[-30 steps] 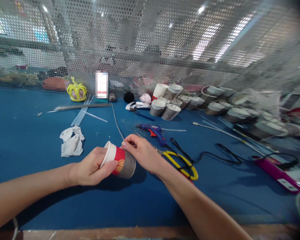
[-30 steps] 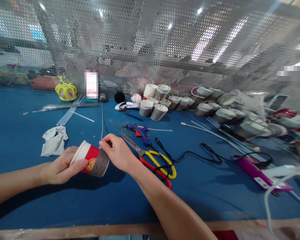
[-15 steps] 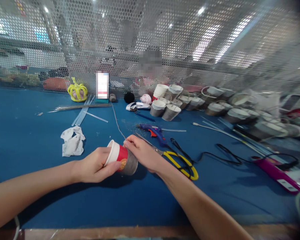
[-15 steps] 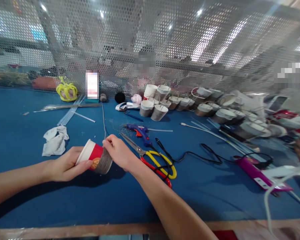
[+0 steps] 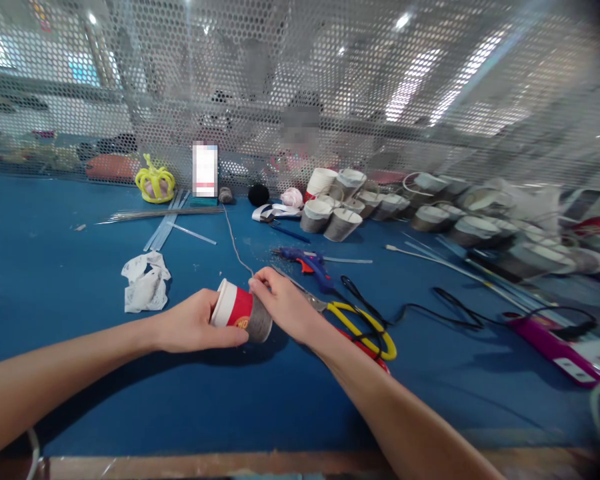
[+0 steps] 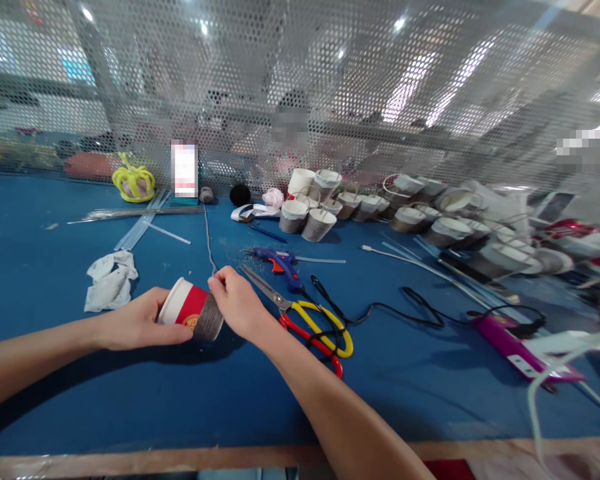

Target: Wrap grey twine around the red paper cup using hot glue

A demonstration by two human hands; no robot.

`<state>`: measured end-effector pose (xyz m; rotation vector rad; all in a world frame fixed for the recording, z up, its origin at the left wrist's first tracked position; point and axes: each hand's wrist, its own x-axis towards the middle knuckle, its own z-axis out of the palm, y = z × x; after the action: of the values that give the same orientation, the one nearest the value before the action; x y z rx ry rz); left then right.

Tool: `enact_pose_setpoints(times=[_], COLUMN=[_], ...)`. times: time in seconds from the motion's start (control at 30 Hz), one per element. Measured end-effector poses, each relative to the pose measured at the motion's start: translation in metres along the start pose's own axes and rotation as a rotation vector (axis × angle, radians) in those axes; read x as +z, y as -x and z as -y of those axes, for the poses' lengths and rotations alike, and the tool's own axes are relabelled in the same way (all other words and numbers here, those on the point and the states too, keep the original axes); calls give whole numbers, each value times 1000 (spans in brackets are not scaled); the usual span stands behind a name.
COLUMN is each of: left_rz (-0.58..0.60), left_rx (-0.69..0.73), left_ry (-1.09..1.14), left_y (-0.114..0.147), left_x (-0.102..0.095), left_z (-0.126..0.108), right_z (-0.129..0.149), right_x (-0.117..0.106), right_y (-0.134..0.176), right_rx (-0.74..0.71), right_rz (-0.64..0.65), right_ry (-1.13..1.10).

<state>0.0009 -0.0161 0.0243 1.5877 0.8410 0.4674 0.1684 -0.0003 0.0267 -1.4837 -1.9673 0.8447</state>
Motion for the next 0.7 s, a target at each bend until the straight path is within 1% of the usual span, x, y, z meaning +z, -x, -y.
enact_pose_setpoints(times=[0.07, 0.13, 0.2, 0.37, 0.53, 0.7], left_rz=[-30, -62, -83, -154, -143, -141], left_rx=[-70, -119, -126, -37, 26, 28], left_ry=[171, 319, 367, 188, 64, 9], left_y=[-2, -3, -4, -3, -3, -3], left_x=[0, 1, 3, 6, 5, 5], left_z=[1, 2, 3, 2, 5, 7], right_z=[1, 2, 2, 3, 6, 8], right_x=[3, 6, 9, 9, 4, 1], right_y=[3, 6, 9, 9, 8, 7], right_rx=[-85, -132, -169, -247, -318, -304], right_rz=[-50, -79, -103, -163, -171, -157], right_ry=[77, 125, 168, 226, 159, 99])
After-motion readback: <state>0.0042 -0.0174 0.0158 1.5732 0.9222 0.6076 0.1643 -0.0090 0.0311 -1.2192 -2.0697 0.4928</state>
